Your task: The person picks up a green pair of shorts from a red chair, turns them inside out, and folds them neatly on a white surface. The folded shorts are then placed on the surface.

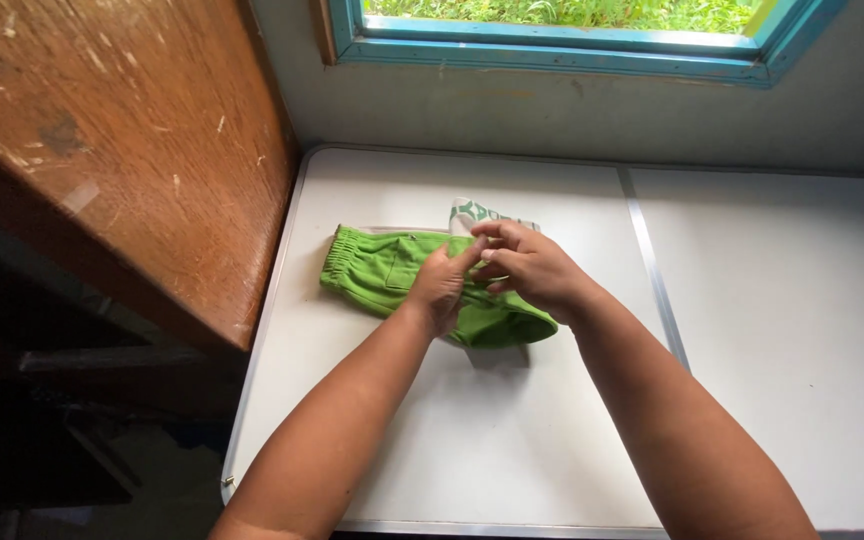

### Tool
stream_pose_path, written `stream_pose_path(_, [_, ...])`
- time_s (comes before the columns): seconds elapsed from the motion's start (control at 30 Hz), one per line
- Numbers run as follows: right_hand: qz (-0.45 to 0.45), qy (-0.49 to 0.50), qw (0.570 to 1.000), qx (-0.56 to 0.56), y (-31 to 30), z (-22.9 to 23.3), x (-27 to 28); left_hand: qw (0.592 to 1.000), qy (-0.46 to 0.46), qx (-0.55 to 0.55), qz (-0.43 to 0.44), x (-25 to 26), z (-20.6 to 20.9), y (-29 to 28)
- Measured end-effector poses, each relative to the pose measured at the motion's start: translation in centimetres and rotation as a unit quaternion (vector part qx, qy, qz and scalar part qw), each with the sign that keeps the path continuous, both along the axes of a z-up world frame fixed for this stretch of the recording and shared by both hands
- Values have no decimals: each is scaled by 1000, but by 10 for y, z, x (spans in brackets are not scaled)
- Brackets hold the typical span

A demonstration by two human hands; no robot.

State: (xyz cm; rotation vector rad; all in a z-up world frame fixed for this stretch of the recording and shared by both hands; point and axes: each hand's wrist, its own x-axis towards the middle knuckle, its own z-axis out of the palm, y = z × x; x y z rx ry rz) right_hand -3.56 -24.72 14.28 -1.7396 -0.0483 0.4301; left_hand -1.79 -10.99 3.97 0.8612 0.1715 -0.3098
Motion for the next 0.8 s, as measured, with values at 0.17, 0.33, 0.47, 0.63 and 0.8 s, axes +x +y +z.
stream_pose_path(0.17, [-43,-231,954,-184,-22,-24,19,999,21,46,9,8,-16,29])
stream_pose_path(0.33, [12,-318,921,-224,-10,-49,19,998,33,48,20,20,-12,74])
stream_pose_path(0.47, [94,-309,889,-324,12,-66,11,987,59,141,49,27,-29,125])
stream_pose_path(0.63, [161,-265,846,-434,37,-81,14,949,57,302,75,23,-20,156])
stream_pose_path(0.8, [163,-270,821,-477,53,-73,9,856,-50,507,90,3,18,150])
